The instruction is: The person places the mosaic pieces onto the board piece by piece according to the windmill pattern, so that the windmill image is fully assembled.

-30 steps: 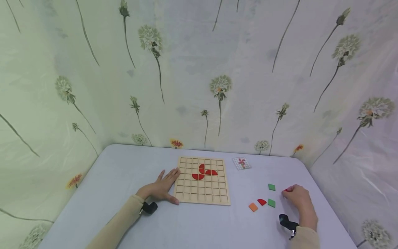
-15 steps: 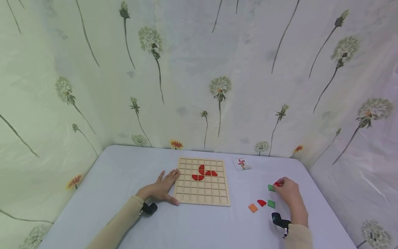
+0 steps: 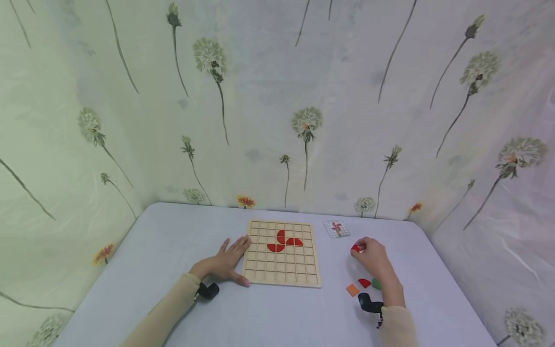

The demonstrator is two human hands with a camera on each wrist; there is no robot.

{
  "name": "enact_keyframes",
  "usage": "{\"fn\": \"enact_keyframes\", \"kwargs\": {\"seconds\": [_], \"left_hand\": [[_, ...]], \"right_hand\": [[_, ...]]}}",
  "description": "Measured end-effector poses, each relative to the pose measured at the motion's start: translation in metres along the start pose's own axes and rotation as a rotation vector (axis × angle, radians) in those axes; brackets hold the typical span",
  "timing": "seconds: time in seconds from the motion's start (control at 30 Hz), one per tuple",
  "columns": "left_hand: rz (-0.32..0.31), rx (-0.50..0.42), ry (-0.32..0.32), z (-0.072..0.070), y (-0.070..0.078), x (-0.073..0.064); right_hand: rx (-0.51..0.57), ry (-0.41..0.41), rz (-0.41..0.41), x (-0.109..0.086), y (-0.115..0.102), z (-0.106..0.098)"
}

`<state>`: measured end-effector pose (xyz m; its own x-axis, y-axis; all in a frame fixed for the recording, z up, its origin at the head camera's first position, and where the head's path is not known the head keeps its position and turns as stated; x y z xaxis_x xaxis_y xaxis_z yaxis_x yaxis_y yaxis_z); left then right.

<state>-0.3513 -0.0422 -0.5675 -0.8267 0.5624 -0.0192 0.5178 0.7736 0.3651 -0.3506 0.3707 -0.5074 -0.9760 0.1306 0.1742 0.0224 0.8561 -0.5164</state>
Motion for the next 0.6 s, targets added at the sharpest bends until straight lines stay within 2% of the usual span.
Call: {"fn": "enact_keyframes", "kwargs": {"seconds": [0.2,0.6], "left_hand": [[0.000,0.006,-0.002,0.000,-0.001,-0.001],[-0.004,0.013,0.001,0.000,-0.001,0.000]], "right_hand": [[0.016,-0.004,-0.066,0.003,-0.033,0.023],[0.111,-0.093,-0.111,0.005,-0.086,0.067]]}}
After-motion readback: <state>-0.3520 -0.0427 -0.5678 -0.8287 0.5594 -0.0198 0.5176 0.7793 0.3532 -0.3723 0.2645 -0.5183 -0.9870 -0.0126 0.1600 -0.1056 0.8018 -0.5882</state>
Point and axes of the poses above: each hand's wrist, its own x-axis towards the middle knuckle, its own z-axis out of the palm, y = z × x, the point moved 7 cm from there along x, towards the middle knuckle, and after that the axes turned 10 degrees about y, right-handed, at the moved point
